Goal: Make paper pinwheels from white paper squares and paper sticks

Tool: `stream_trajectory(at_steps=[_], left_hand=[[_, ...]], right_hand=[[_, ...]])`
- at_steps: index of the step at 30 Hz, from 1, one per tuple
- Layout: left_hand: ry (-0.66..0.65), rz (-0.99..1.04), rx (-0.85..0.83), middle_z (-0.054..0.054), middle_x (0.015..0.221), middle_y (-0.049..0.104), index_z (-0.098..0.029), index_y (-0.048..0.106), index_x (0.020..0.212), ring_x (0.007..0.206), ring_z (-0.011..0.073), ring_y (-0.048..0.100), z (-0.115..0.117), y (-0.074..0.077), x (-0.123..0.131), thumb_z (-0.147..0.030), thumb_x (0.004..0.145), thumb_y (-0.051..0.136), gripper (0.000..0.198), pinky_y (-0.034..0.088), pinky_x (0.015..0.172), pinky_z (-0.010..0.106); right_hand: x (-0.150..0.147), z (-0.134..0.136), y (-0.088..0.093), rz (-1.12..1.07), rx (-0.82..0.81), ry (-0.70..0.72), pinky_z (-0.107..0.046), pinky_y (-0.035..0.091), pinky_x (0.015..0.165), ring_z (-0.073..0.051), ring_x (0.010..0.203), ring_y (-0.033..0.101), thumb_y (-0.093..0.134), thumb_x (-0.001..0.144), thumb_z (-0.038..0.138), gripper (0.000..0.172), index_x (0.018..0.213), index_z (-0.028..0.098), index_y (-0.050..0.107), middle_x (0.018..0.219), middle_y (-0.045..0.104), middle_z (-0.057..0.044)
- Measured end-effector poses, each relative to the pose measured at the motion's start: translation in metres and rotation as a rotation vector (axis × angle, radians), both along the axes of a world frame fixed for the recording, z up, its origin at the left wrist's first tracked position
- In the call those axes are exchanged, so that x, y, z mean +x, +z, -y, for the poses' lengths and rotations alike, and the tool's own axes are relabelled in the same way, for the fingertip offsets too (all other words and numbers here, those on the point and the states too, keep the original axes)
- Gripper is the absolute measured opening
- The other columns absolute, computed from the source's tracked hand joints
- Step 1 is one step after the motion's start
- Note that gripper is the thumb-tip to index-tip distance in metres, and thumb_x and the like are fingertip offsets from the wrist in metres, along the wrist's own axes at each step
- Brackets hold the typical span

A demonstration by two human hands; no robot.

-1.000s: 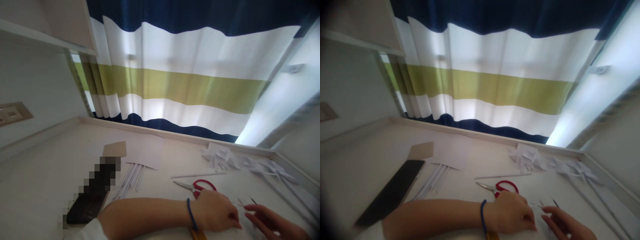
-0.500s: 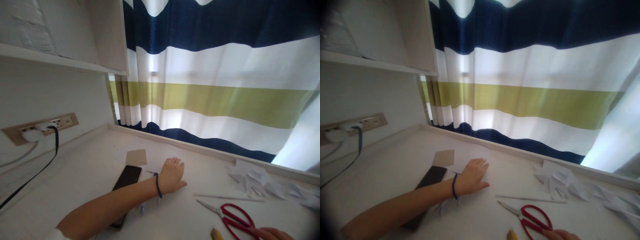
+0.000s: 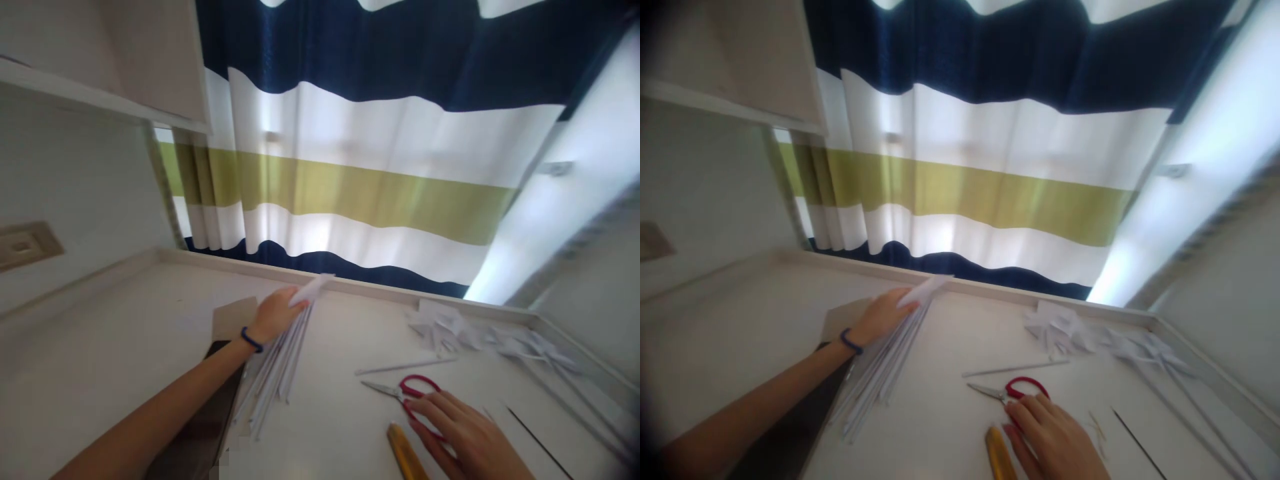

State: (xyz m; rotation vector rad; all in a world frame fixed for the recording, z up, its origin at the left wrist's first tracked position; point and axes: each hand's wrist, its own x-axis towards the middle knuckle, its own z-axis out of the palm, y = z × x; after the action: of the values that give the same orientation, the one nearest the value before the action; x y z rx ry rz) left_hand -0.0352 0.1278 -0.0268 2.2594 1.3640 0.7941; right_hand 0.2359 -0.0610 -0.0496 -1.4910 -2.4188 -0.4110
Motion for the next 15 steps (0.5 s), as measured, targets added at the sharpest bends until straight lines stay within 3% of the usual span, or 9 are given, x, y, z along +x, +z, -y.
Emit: stream_trajectory(at_steps=[2,4,8,11,15], left_hand=[[0.011,0.167,-0.029,0.011,0.109,0.057,-0.013,0.053,0.108,0.100,0.0252,0.052,-0.002,0.016,-0.001,-0.044,0.083,0.044,0.041,0.040,0.086,0.038],[0.001,0.309,-0.098,0.010,0.103,0.061,-0.012,0.054,0.106,0.092,0.0254,0.057,0.002,0.030,0.000,-0.052,0.080,0.042,0.049,0.045,0.077,0.034],[-0.113,0.498,-0.331,0.008,0.091,0.066,-0.014,0.051,0.113,0.072,0.0199,0.063,0.033,0.047,0.013,-0.056,0.084,0.028,0.056,0.049,0.063,0.030],[-0.106,0.847,-0.861,0.007,0.086,0.068,-0.017,0.050,0.115,0.072,0.0211,0.063,0.064,0.047,0.024,-0.052,0.080,0.042,0.050,0.049,0.064,0.031],[-0.041,0.992,-1.194,0.006,0.081,0.069,-0.021,0.047,0.120,0.075,0.0237,0.064,0.094,0.033,0.025,-0.054,0.078,0.044,0.054,0.050,0.063,0.033]], right_hand=[[0.003,0.004,-0.002,0.012,-0.120,-0.091,-0.032,0.054,0.065,-0.021,0.078,0.064,0.046,0.081,0.021,0.022,0.097,0.021,0.060,0.088,0.067,-0.007],[0.010,0.005,-0.008,0.026,-0.211,-0.191,-0.038,0.052,0.070,-0.023,0.084,0.062,0.043,0.080,0.014,0.027,0.103,0.020,0.058,0.094,0.065,-0.009],[0.031,0.004,-0.019,0.025,-0.286,-0.252,-0.045,0.047,0.079,-0.027,0.097,0.055,0.045,0.076,0.010,0.040,0.115,0.014,0.050,0.109,0.059,-0.014],[0.042,0.004,-0.023,0.004,-0.303,-0.254,-0.043,0.045,0.079,-0.025,0.094,0.056,0.046,0.075,0.011,0.039,0.113,0.016,0.052,0.104,0.061,-0.012],[0.049,0.007,-0.025,-0.050,-0.314,-0.329,-0.036,0.044,0.073,-0.022,0.082,0.057,0.048,0.074,0.012,0.025,0.095,0.019,0.059,0.089,0.063,-0.008]])
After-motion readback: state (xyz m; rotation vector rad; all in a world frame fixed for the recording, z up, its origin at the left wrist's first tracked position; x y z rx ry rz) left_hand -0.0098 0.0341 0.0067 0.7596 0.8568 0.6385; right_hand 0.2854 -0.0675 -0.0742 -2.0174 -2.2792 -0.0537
